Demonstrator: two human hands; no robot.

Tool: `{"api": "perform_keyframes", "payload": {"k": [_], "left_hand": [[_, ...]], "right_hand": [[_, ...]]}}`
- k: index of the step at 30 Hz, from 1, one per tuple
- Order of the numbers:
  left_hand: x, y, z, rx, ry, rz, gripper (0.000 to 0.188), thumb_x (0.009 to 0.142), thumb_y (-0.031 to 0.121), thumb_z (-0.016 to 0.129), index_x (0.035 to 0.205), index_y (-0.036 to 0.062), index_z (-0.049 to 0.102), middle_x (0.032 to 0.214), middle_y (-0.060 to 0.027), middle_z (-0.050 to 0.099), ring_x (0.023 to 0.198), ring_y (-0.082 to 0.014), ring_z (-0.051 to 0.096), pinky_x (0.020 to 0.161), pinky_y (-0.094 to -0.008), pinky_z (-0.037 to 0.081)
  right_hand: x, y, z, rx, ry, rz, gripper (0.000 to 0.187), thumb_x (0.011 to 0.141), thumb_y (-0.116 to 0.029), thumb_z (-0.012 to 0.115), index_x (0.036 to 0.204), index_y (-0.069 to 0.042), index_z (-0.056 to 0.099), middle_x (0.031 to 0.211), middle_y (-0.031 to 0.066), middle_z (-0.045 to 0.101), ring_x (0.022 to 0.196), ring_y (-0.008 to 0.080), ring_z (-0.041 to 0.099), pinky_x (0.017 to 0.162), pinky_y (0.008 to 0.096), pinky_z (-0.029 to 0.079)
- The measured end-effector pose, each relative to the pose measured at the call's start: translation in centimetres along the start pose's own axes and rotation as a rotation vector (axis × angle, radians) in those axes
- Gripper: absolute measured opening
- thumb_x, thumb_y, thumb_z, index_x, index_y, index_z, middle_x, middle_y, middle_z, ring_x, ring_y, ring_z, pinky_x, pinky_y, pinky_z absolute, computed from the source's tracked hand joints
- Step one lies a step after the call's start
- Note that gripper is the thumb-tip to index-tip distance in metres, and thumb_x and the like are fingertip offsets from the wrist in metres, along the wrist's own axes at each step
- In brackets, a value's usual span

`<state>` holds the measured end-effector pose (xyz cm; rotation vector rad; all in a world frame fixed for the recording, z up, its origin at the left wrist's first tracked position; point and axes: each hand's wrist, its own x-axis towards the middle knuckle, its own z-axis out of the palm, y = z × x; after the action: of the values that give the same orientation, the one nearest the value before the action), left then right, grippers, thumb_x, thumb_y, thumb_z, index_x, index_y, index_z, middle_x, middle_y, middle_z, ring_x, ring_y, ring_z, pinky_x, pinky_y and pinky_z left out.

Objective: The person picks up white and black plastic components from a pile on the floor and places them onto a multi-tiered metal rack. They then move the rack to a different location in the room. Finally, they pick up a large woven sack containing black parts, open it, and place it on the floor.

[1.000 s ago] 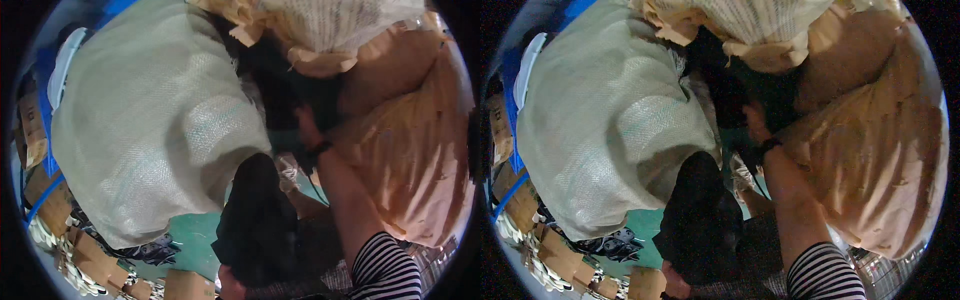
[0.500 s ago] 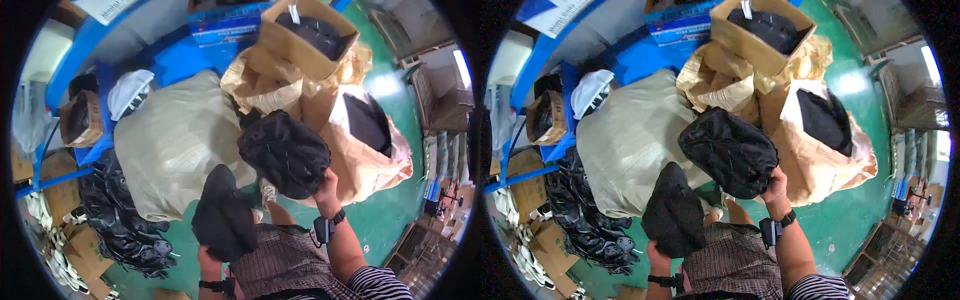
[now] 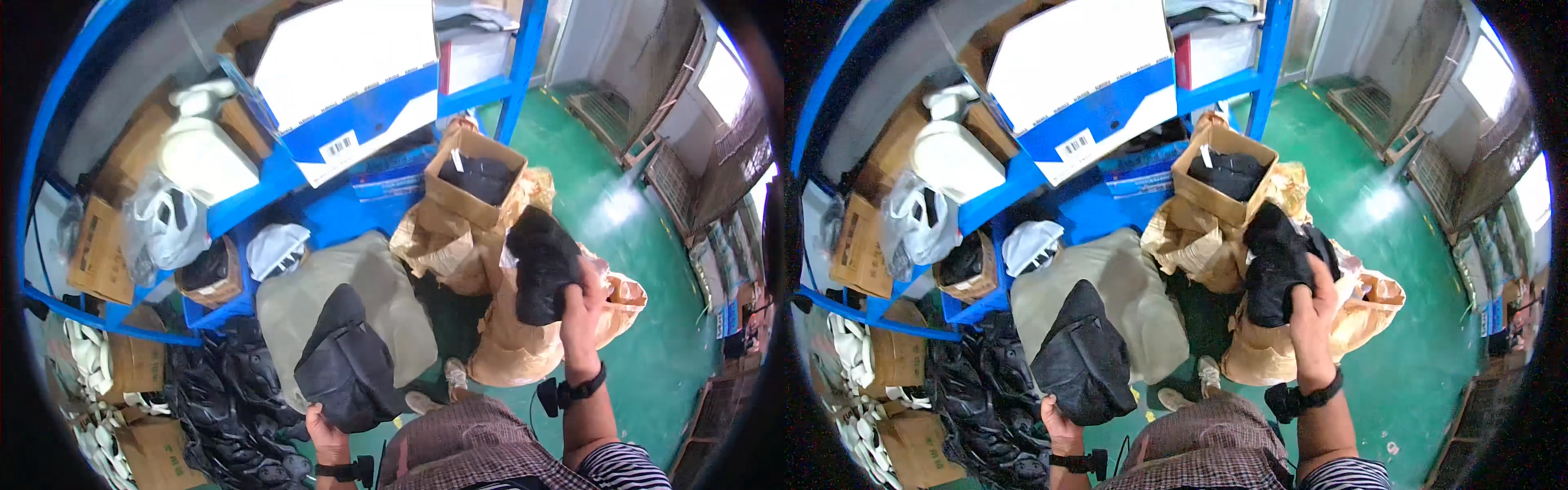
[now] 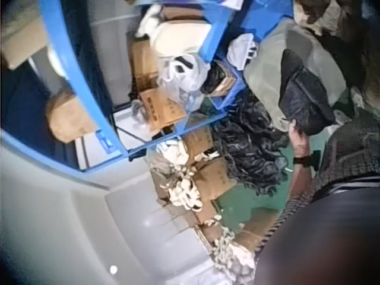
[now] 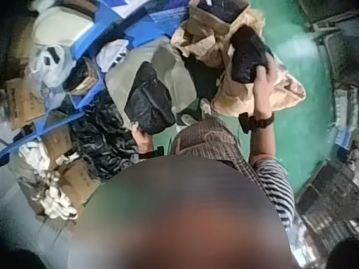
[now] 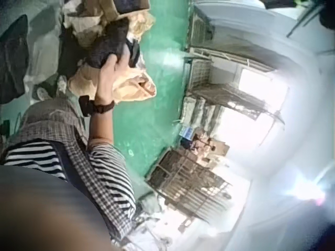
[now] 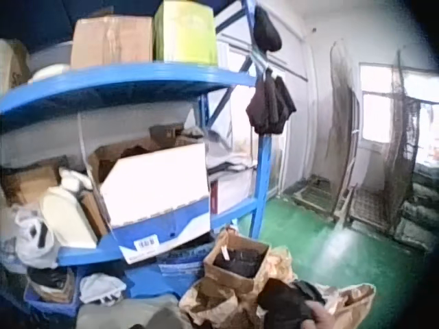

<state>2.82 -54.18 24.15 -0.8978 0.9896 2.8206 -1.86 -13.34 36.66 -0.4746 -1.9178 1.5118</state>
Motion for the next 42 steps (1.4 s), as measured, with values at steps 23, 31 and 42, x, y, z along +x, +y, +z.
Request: {"api": "perform_keyframes", "payload": {"k": [23, 31, 42], "left_hand": [[8.7, -3.5, 19.0, 0.056, -0.353, -0.272, 0.036, 0.080, 0.018, 0.050, 0.111, 0.0004, 0.055, 0.118, -0.0111, 0.056, 0.109, -0.0291, 0.051, 0.098, -0.0420, 0.036], [17.4, -10.8, 34.7, 0.094, -0.473, -0.306, 0.044, 0.081, 0.017, 0.046, 0.121, -0.0015, 0.047, 0.124, -0.0135, 0.050, 0.115, -0.0293, 0.046, 0.101, -0.0439, 0.033], [18.8, -12.1, 40.1, 0.128, -0.511, -0.310, 0.047, 0.079, 0.015, 0.049, 0.124, 0.0026, 0.045, 0.127, -0.0121, 0.048, 0.116, -0.0297, 0.045, 0.101, -0.0446, 0.033]], "right_hand": [[1.1, 11.0, 2.8, -0.111, -0.636, 0.311, 0.037, 0.072, 0.001, 0.049, 0.109, 0.001, 0.054, 0.094, 0.0201, 0.060, 0.091, 0.0295, 0.058, 0.082, 0.0351, 0.044], [10.3, 14.1, 0.3, -0.212, -0.583, 0.439, 0.038, 0.071, -0.001, 0.049, 0.108, 0.000, 0.055, 0.096, 0.0207, 0.060, 0.093, 0.0331, 0.058, 0.081, 0.0370, 0.045], [21.7, 7.1, 1.7, -0.328, -0.108, 0.132, 0.042, 0.067, 0.004, 0.048, 0.110, 0.001, 0.054, 0.095, 0.0161, 0.061, 0.087, 0.0284, 0.060, 0.081, 0.0344, 0.047]]}}
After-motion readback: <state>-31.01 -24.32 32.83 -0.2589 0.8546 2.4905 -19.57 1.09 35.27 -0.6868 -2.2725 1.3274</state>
